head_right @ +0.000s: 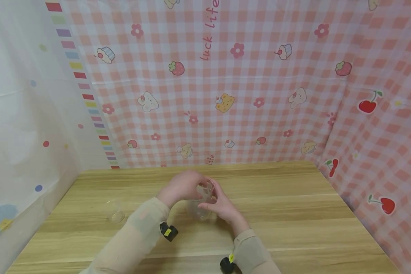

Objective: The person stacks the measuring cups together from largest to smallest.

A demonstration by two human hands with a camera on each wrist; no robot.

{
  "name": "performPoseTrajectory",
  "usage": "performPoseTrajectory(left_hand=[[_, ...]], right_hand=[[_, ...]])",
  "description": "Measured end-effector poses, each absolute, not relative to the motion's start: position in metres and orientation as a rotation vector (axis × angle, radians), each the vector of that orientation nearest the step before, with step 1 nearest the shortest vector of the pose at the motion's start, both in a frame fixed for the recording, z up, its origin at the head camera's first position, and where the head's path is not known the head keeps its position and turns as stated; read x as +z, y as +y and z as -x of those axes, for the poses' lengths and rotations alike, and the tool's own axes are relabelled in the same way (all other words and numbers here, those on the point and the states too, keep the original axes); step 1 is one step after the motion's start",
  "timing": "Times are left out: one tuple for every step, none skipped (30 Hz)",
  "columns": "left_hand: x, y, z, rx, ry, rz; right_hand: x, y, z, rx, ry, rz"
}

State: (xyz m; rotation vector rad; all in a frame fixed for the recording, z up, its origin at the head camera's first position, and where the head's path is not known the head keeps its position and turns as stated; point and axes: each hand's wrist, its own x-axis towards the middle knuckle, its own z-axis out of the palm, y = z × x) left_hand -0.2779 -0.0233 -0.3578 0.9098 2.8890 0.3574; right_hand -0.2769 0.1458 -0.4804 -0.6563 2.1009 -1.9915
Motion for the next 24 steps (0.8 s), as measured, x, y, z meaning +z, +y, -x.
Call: performPoseTrajectory(left_hand=[[-0.359, -0.023, 0.278, 0.354, 2.896, -0.917], [-0.36, -0.024, 0.278, 0.351, 2.903, -0.927], [-0.361, -0.024, 0.278, 0.346, 2.909, -0.934], [-0.362, -0.024, 0.278, 0.339, 2.917, -0.942], [-0.362, -0.024, 0.278, 0.327, 2.927, -0.953], [-0.363, -0.025, 0.278, 0.313, 2.936, -0.96], [-0.364, -0.025, 0.279, 0.292, 2.948, -0.972], [-0.364, -0.025, 0.279, 0.274, 2.958, -0.983], [-0.365, -0.025, 0.279, 0.255, 2.969, -0.994], [-0.365, -0.026, 0.279, 0.238, 2.979, -1.004], [-0.366, -0.026, 0.279, 0.22, 2.991, -1.014], [-0.366, -0.026, 0.279, 0.207, 3.001, -1.024], [-0.367, -0.027, 0.28, 0.195, 3.011, -1.037], [-0.368, -0.027, 0.279, 0.186, 3.023, -1.049], [-0.368, -0.027, 0.279, 0.174, 3.038, -1.061], [-0.369, -0.028, 0.279, 0.163, 3.052, -1.071], [-0.369, -0.028, 0.278, 0.153, 3.066, -1.08], [-0.37, -0.028, 0.278, 0.145, 3.079, -1.089], [-0.37, -0.029, 0.277, 0.136, 3.093, -1.094], [-0.371, -0.029, 0.277, 0.134, 3.105, -1.093], [-0.371, -0.028, 0.276, 0.131, 3.117, -1.089], [-0.372, -0.028, 0.276, 0.134, 3.128, -1.085], [-0.372, -0.028, 0.276, 0.137, 3.139, -1.082], [-0.373, -0.028, 0.276, 0.139, 3.151, -1.081]], right_hand=[[-0.48, 0.146, 0.277, -1.995, 2.097, 0.654], [-0.48, 0.146, 0.276, -1.998, 2.095, 0.652], [-0.48, 0.146, 0.276, -2.002, 2.091, 0.651], [-0.48, 0.146, 0.276, -2.004, 2.089, 0.653], [-0.48, 0.146, 0.276, -2.008, 2.085, 0.656], [-0.479, 0.145, 0.276, -2.011, 2.082, 0.658], [-0.479, 0.145, 0.276, -2.016, 2.078, 0.655], [-0.479, 0.145, 0.276, -2.018, 2.078, 0.658], [-0.479, 0.145, 0.276, -2.018, 2.079, 0.659], [-0.48, 0.145, 0.276, -2.018, 2.082, 0.661], [-0.479, 0.144, 0.276, -2.018, 2.084, 0.659], [-0.479, 0.144, 0.276, -2.017, 2.086, 0.656], [-0.479, 0.144, 0.275, -2.015, 2.088, 0.653], [-0.479, 0.144, 0.275, -2.01, 2.092, 0.65], [-0.479, 0.144, 0.275, -2.006, 2.096, 0.645], [-0.479, 0.144, 0.275, -2.004, 2.096, 0.642], [-0.479, 0.144, 0.275, -2.002, 2.096, 0.638], [-0.479, 0.144, 0.275, -2.0, 2.096, 0.638], [-0.479, 0.144, 0.275, -1.998, 2.094, 0.638], [-0.479, 0.144, 0.276, -1.996, 2.094, 0.641], [-0.48, 0.145, 0.276, -1.997, 2.092, 0.643], [-0.48, 0.145, 0.276, -1.997, 2.089, 0.645], [-0.48, 0.145, 0.276, -1.996, 2.088, 0.646], [-0.48, 0.145, 0.276, -1.995, 2.088, 0.648]])
